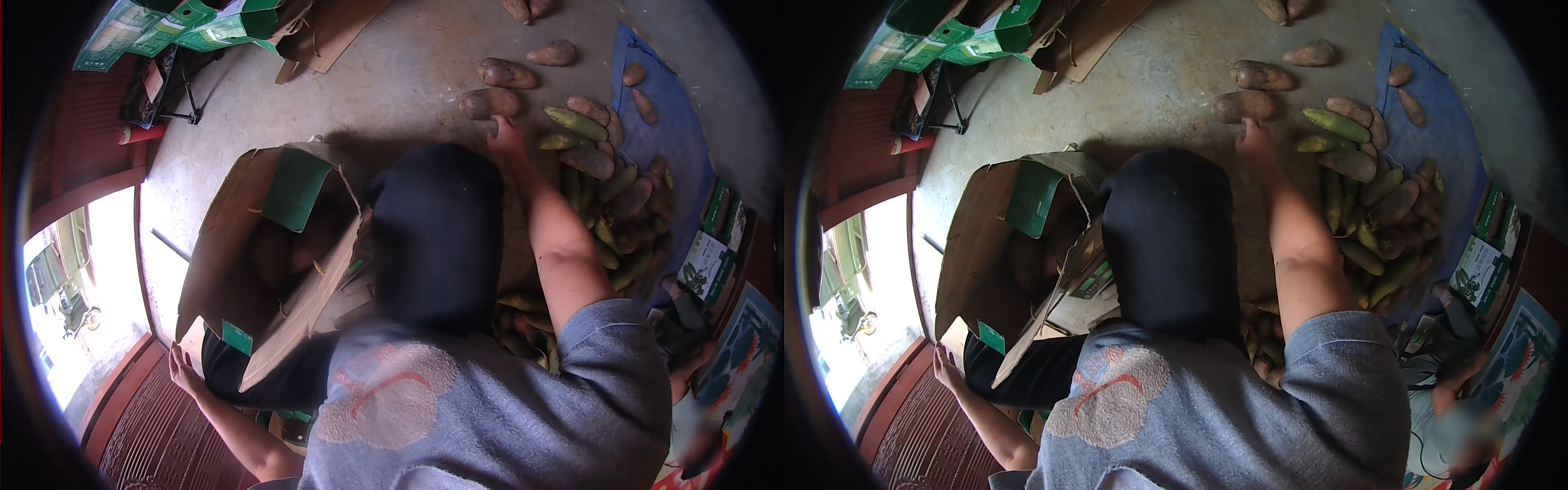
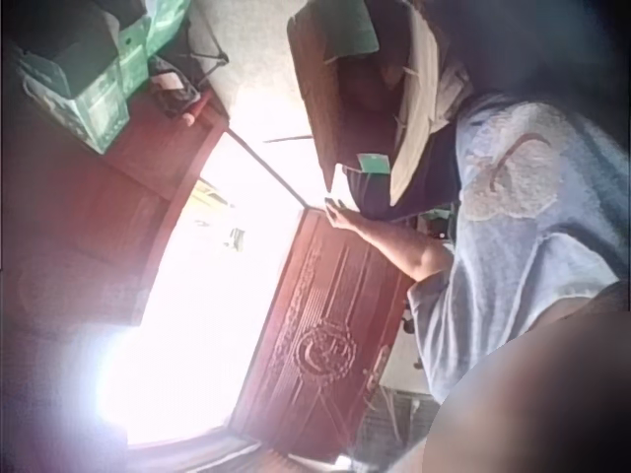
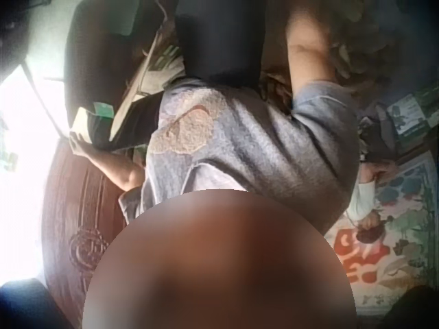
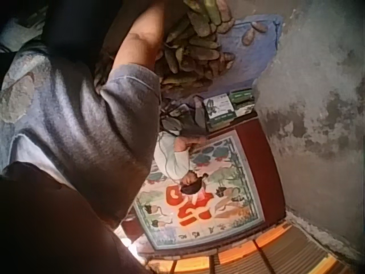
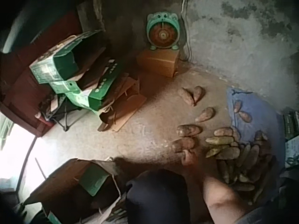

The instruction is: Sort yams from a pile on the floor into cardboard boxes for packaging.

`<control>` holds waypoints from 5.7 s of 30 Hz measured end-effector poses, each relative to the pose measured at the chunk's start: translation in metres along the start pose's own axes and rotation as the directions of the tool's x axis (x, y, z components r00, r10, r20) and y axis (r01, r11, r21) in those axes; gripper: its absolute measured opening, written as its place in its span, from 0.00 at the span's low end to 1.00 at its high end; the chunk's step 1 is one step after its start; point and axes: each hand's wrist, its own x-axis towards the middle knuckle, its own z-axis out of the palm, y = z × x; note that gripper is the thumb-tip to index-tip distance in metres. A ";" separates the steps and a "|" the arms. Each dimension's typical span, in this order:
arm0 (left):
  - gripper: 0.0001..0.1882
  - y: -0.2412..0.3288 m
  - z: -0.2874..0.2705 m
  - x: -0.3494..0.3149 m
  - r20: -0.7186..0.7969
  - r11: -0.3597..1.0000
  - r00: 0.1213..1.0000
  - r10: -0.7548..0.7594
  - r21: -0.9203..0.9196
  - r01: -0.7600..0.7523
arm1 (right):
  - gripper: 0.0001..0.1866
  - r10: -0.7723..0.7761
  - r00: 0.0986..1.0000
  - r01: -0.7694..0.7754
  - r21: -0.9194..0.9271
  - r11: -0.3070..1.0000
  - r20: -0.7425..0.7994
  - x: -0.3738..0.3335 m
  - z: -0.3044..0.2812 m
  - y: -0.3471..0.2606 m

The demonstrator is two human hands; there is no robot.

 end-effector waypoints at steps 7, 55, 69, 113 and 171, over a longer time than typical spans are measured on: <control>0.18 -0.011 0.003 0.003 -0.048 0.990 0.998 -0.044 0.133 0.050 | 0.41 -0.026 0.981 0.086 -0.314 0.946 0.191 0.078 -0.008 -0.027; 0.25 0.142 0.080 -0.054 0.377 0.792 0.698 0.609 -0.339 -0.507 | 0.39 -0.262 0.906 0.365 0.300 0.881 -0.333 -0.159 -0.288 -0.288; 0.09 0.121 0.074 -0.053 0.407 0.806 0.696 0.592 -0.322 -0.497 | 0.45 -0.612 0.234 0.874 0.114 0.473 0.755 -0.242 -0.083 -0.566; 0.19 0.170 0.068 -0.131 -0.113 0.680 0.878 0.466 -0.589 -0.437 | 0.15 -0.523 0.841 -0.122 0.991 0.060 0.135 -0.236 -0.217 -0.432; 0.10 0.173 0.122 -0.229 0.844 -0.110 0.387 0.370 -0.374 0.921 | 0.19 -0.674 0.738 0.196 0.953 0.231 0.012 -0.365 -0.160 -0.527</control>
